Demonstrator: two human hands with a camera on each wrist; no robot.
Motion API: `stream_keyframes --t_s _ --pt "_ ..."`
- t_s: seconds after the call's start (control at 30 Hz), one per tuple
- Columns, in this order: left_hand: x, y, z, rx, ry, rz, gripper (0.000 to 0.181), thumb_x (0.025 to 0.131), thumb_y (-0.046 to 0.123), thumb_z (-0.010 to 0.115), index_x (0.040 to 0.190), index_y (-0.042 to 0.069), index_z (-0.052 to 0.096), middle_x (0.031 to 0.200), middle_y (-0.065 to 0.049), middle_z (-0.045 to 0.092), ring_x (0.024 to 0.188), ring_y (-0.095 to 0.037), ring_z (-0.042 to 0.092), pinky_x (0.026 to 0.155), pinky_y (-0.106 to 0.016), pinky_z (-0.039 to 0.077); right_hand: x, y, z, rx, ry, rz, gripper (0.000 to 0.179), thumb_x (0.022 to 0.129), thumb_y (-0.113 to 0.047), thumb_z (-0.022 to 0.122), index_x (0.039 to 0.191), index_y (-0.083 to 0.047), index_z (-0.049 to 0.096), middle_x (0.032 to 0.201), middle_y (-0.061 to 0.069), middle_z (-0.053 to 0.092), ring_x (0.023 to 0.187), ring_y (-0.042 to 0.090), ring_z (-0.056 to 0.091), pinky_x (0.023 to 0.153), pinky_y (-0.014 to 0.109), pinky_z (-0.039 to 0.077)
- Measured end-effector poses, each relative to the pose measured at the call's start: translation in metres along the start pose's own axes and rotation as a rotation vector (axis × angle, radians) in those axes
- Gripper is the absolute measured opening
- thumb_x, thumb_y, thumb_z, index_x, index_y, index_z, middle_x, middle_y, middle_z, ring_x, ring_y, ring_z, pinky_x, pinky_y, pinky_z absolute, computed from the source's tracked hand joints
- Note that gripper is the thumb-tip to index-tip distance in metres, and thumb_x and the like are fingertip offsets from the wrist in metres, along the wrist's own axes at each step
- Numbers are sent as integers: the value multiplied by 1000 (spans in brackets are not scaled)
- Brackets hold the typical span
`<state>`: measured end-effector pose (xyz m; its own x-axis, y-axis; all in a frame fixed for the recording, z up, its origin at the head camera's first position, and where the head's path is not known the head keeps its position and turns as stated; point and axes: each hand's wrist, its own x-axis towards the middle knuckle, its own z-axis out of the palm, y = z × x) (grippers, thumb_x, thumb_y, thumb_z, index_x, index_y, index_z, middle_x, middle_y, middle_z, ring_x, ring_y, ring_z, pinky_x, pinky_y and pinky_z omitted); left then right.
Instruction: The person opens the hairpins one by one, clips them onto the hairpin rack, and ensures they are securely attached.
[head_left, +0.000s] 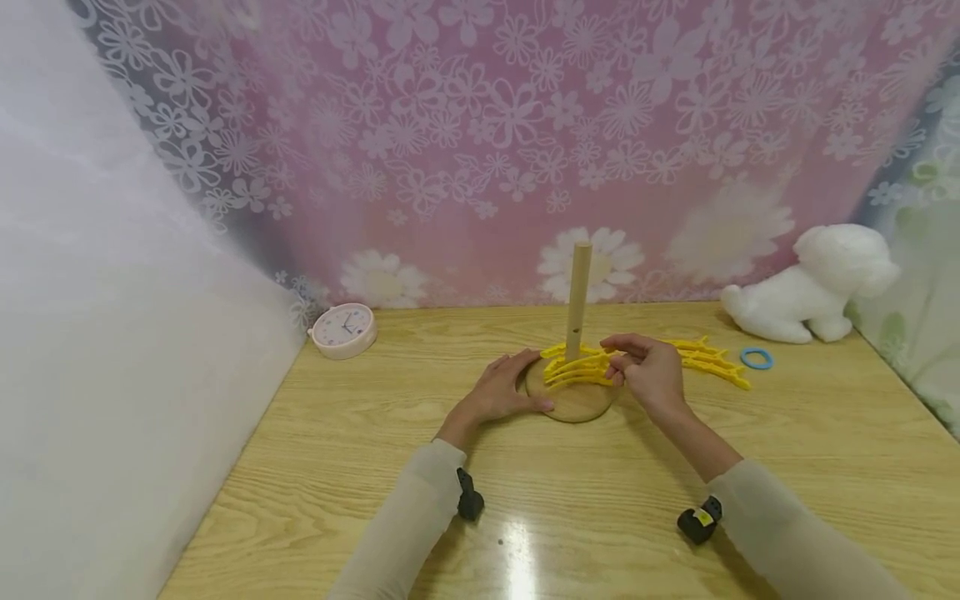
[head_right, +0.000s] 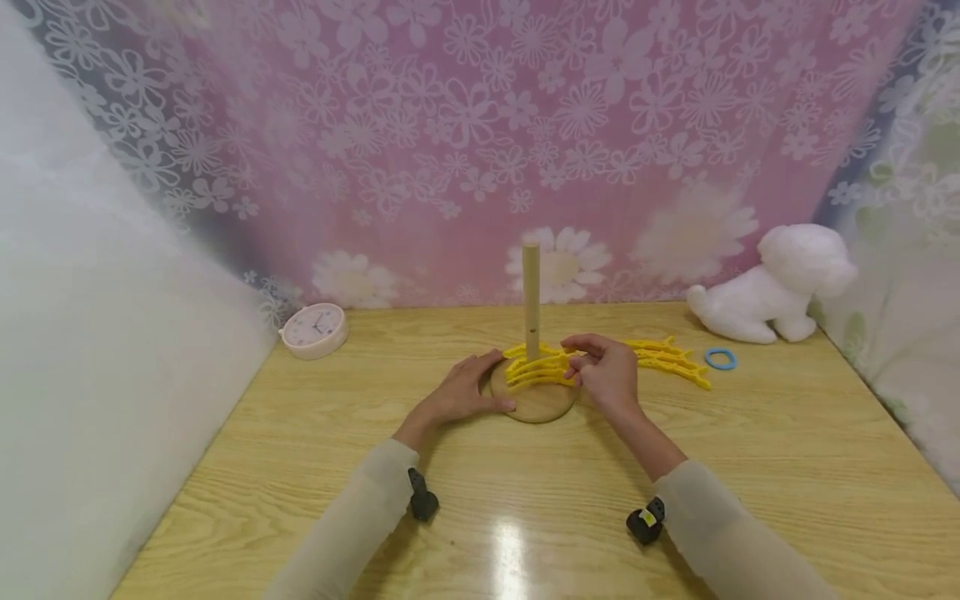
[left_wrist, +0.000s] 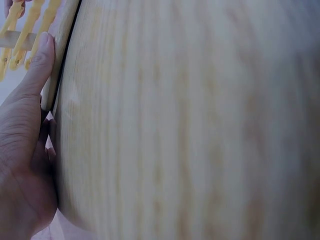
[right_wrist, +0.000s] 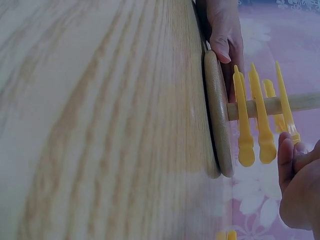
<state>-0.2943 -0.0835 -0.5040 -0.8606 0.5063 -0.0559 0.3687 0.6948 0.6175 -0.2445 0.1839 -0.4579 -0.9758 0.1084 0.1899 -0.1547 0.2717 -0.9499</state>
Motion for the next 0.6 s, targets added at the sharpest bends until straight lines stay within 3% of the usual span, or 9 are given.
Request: stream_keyframes --t_s 0.3,0.6 --pt "-1 0 0 -13 2 17 98 85 66 76 165 38 28 172 9 24 160 -29 12 128 -54 16 0 -2 0 -2 -34 16 26 96 12 62 119 7 73 114 25 73 68 37 70 52 36 59" --pt "1 -1 0 -15 7 56 95 86 65 77 164 37 31 171 6 27 160 -28 12 129 -53 13 -1 -3 -3 -25 -73 40 26 98 9 62 121 4 73 112 25 73 65 35 68 48 35 55"
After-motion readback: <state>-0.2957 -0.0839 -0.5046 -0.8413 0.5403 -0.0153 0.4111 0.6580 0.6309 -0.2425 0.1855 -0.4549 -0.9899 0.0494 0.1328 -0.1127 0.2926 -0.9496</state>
